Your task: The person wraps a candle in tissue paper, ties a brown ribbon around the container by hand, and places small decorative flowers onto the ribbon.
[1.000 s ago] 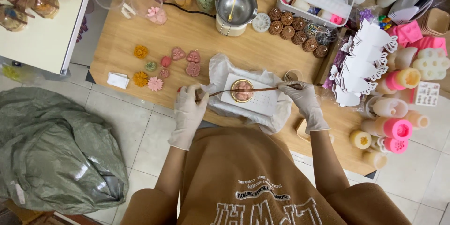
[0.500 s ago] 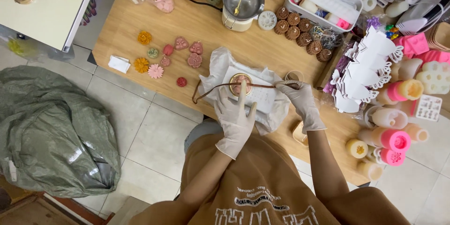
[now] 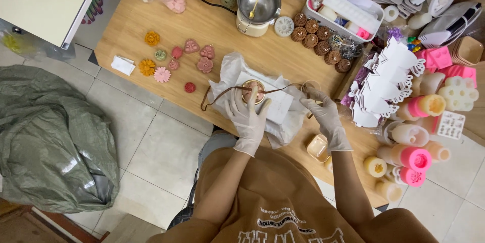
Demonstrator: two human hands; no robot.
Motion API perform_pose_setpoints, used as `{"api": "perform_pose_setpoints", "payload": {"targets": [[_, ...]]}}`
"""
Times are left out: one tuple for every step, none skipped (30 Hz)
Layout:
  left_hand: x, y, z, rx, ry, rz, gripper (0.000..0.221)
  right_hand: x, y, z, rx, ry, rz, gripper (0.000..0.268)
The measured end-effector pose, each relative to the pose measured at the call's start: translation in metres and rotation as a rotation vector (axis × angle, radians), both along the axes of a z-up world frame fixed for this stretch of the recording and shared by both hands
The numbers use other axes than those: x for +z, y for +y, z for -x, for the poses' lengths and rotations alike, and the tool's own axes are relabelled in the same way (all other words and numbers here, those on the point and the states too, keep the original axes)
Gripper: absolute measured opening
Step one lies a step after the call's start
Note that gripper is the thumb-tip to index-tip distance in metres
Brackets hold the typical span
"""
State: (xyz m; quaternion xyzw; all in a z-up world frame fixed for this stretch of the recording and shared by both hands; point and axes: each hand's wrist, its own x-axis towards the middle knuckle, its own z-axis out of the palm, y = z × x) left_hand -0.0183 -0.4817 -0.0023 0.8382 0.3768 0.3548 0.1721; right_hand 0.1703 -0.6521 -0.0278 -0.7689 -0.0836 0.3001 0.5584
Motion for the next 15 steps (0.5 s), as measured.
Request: {"api": "perform_pose_setpoints", "payload": {"targets": [[-0.003, 0.003, -0.001, -0.007, 0.009, -0.023, 0.068, -0.001, -0.005, -0.001, -0.011, -0.008, -0.005, 0.058], [-0.005, 0.007, 0.000, -0.014, 0.018, -0.046, 0.066, 0.000, -0.009, -0.001, -0.022, -0.015, -0.010, 0.058], [-0.005, 0.010, 0.002, -0.021, 0.029, -0.071, 0.064, 0.002, -0.014, 0.000, -0.041, -0.041, 0.036, 0.060], [-0.002, 0.012, 0.004, -0.044, 0.013, -0.084, 0.064, 0.007, -0.019, 0.002, -0.059, -0.066, 0.083, 0.062], [0.002, 0.017, 0.005, -0.069, -0.004, -0.102, 0.064, 0.013, -0.020, 0.003, -0.080, -0.092, 0.124, 0.064], [0.009, 0.023, 0.006, -0.095, -0.020, -0.120, 0.065, 0.019, -0.018, 0.004, -0.091, -0.118, 0.133, 0.064], [0.018, 0.027, 0.009, -0.166, -0.069, -0.080, 0.064, 0.027, -0.020, 0.005, -0.103, -0.147, 0.145, 0.065], [0.028, 0.032, 0.011, -0.238, -0.117, -0.040, 0.064, 0.035, -0.021, 0.006, -0.117, -0.175, 0.157, 0.065], [0.041, 0.040, 0.013, -0.309, -0.163, -0.003, 0.064, 0.044, -0.019, 0.006, -0.100, -0.249, 0.126, 0.062], [0.056, 0.046, 0.013, -0.365, -0.177, 0.069, 0.064, 0.055, -0.015, 0.006, -0.083, -0.323, 0.095, 0.059], [0.071, 0.052, 0.012, -0.422, -0.190, 0.141, 0.064, 0.066, -0.013, 0.008, -0.068, -0.396, 0.064, 0.056], [0.087, 0.058, 0.011, -0.479, -0.202, 0.214, 0.064, 0.079, -0.008, 0.009, -0.021, -0.400, -0.002, 0.051], [0.102, 0.065, 0.008, -0.516, -0.205, 0.198, 0.063, 0.093, 0.000, 0.009, 0.025, -0.405, -0.068, 0.046], [0.116, 0.073, 0.005, -0.552, -0.208, 0.181, 0.063, 0.108, 0.009, 0.009, 0.071, -0.410, -0.134, 0.042], [0.129, 0.081, -0.002, -0.591, -0.210, 0.168, 0.062, 0.125, 0.018, 0.010, 0.134, -0.409, -0.169, 0.041]]}}
